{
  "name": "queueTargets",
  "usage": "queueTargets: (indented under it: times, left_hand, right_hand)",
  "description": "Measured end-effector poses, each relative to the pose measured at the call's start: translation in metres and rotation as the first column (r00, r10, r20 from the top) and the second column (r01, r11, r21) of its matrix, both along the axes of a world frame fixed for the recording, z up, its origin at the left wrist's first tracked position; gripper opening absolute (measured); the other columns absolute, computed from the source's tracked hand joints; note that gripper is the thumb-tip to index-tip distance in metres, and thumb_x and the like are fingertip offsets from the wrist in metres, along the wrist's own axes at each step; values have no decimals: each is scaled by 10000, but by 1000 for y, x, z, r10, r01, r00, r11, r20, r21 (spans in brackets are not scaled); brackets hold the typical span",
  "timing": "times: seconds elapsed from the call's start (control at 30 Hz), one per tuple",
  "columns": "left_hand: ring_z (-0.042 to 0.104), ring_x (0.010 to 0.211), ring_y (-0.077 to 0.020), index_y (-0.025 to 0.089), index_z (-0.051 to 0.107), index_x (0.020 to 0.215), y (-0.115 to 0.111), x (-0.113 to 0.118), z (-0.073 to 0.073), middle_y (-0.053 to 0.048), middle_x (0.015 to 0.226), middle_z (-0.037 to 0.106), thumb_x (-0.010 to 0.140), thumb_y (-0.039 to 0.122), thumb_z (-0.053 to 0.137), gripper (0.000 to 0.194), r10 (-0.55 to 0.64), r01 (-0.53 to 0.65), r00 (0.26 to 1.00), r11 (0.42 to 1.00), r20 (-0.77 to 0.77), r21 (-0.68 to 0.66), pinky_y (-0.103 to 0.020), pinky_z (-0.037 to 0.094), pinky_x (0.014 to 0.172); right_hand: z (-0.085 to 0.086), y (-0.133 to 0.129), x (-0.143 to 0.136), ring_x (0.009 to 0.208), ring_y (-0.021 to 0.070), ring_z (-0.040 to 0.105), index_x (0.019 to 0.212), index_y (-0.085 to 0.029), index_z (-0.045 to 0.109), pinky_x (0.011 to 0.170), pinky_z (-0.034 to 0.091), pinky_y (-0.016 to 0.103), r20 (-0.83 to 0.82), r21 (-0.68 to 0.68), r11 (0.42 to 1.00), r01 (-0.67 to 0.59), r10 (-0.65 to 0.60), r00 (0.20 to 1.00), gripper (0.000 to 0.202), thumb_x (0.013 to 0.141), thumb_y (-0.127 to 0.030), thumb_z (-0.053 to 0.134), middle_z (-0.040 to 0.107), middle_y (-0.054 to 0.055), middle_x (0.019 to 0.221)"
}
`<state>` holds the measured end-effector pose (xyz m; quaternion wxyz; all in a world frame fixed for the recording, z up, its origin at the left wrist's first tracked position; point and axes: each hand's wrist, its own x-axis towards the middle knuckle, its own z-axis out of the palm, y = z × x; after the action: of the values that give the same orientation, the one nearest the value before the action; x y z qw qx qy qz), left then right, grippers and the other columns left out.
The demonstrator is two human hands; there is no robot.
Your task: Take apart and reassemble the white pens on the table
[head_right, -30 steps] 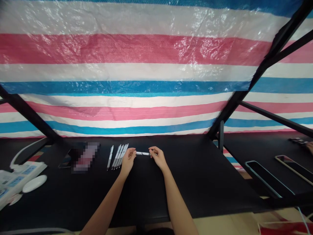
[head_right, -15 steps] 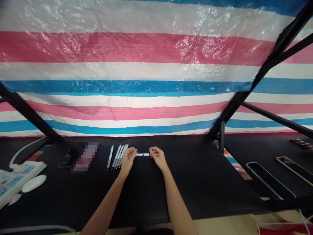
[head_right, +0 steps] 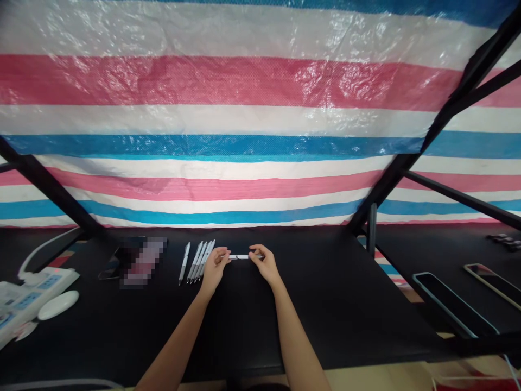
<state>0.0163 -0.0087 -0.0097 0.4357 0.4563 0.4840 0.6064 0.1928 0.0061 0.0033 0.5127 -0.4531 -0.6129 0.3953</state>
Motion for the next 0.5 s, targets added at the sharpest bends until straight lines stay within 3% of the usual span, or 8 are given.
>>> queueTargets:
  times: [0.23,0.33,0.5]
  left_hand:
    - [628,915,-190,164,577,923,-2,-1,3,-86,922,663,713,271,633,242,-90,90,996,994,-7,60,-338,475,843]
    - [619,943,-197,163,589,935,-3,-1,5,-95,980,658,695,253,642,262,-107,106,994,992,4,69,-344,459,869]
    - [615,949,-196,174,596,954,-2,0,3,-93,1031,640,749,341,607,265,-38,38,999,999,8,27,-346,461,875]
  right_hand:
    - [-1,-2,-2,329,95,389,919,-141,631,412,310,216,110,-107,994,-8,20,994,415,836,-500,441,420,-66,354]
    - [-2,-2,-1,347,102,412,939,-141,632,417,325,218,117,-96,995,1,10,993,421,837,-502,439,437,-57,372]
    - [-6,2,0,505,131,509,964,-158,602,467,371,224,32,-31,999,14,-13,999,367,810,-474,496,454,-37,508]
